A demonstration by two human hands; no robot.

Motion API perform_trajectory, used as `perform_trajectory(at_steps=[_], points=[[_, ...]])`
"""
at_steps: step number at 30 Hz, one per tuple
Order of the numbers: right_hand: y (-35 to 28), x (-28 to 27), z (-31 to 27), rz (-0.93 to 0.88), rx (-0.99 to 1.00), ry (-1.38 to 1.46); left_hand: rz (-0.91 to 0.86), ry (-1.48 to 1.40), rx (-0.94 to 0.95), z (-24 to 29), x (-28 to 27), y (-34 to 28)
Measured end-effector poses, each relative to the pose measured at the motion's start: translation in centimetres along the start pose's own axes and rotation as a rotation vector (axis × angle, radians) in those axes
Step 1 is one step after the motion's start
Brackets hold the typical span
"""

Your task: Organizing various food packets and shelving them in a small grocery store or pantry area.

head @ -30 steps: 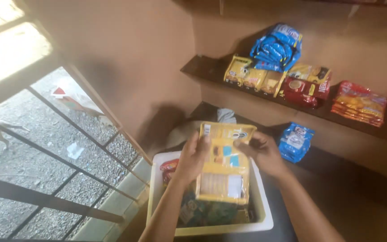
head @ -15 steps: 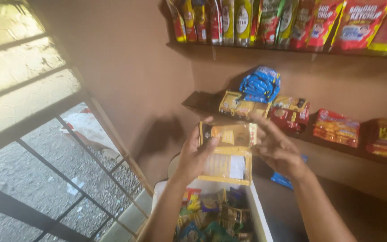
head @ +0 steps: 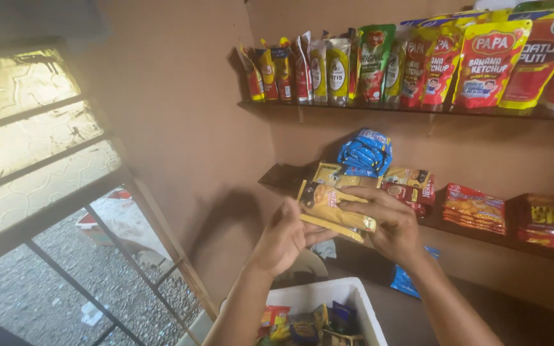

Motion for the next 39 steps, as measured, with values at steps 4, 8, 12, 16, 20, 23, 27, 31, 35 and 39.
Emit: perform_trajectory(at_steps=[4, 8, 12, 16, 20, 23, 27, 31, 35, 39], points=[[1.7, 0.2, 0.9, -0.051, -0.025, -0.037, 0.033, 0.156, 0.062, 0.9, -1.0, 1.7], [1.8, 0.9, 2.3, -0.083, 0.237, 0.482, 0.075, 0.197, 0.095, 2.0, -2.1, 1.3], [2.3, 2.5, 2.3, 0.11, 0.489, 0.907, 0.059, 0.172, 0.16, 3.6, -3.0, 2.1], [2.7, 4.7, 2.4, 0.123, 0.56, 0.641, 0.062, 0.204, 0.18, 4.7, -4.3, 2.6], [2.6, 5.9, 3.9, 0.207, 0.57, 0.51, 0.084, 0.433, 0.265, 4.4, -6.6, 3.1], [1.8, 6.6, 4.5, 0.257, 0.579, 0.487, 0.115, 0.44, 0.264, 4.0, -7.1, 3.0], [1.6, 6.8, 4.4, 0.294, 0.569, 0.346, 0.171, 0.475, 0.324, 3.9, -7.2, 3.6], [1.5, 6.5, 3.8, 0.269, 0.486, 0.237, 0.226, 0.538, 0.346, 1.7, -8.1, 5.0], [0.1, 3.8, 5.6, 0.094, 0.448, -0.151, 0.261, 0.614, 0.097, -3.2, -8.5, 7.1], [-3.3, -1.1, 10.1, 0.075, 0.66, -0.267, 0.176, 0.641, -0.001, -9.3, -6.7, 9.6]])
Point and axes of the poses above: each hand's wrist, its own y-axis towards the middle knuckle, its own x-axis out of the palm, z = x × y, the point moved 4 cm from there along y, towards the middle knuckle, and after that the axes turned 5 degrees about y, right-handed, at the moved point
